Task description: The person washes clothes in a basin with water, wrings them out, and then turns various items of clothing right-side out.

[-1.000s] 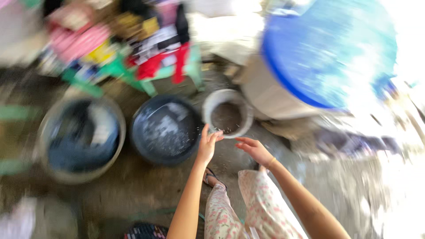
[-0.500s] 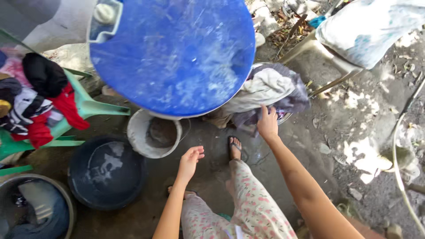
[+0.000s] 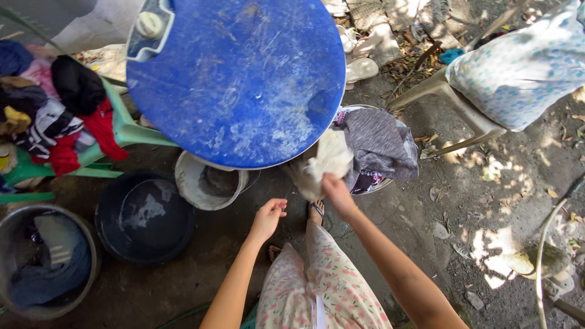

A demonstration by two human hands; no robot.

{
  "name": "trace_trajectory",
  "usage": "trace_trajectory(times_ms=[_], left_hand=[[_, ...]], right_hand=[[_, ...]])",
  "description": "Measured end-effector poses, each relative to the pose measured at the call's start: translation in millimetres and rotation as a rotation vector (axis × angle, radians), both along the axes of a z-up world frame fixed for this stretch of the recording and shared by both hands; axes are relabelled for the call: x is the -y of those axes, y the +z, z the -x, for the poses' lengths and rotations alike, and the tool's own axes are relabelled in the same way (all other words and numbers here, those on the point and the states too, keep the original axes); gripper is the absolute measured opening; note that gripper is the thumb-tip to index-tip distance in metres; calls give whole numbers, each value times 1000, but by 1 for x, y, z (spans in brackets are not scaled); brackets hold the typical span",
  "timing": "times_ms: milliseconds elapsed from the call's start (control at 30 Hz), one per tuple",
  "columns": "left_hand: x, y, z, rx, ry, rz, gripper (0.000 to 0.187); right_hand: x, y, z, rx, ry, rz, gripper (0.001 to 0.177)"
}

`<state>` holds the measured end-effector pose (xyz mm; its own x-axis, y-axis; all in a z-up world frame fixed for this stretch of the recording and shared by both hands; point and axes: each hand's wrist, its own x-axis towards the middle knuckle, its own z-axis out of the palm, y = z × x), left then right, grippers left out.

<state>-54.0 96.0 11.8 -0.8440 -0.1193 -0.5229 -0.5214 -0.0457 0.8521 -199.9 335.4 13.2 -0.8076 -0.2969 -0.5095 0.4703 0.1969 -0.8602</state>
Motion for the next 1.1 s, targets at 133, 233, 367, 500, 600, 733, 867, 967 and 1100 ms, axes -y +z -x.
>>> trace_trajectory(times_ms=[133,233,367,500,600,733,867,967,1100], left_hand=[[3,48,2,177,-283,460,108],[8,76,-5,221,-298,514,142],[6,84,-28,67,-209,450,141],[4,82,-50,-223,-99,313,116],[9,69,-70,-328,-48,292,97],[39,46,-94,-301,14,427,74],[45,25,-117,-267,87,511,55],[42,27,-121,-321,175,461,35],[46,71,-99,-234,578,-156,38]], right_hand=[[40,125,-62,427,-77,486,44],[47,190,-79,411,-73,511,45],[41,243,-99,288,152,671,33],[65,292,-139,320,256,809,61],[91,314,-168,309,356,836,67],[98,330,-154,428,180,1092,43],[103,361,-138,337,224,1183,47],[106,394,-124,260,438,1445,37],[103,437,-115,157,543,1548,54]])
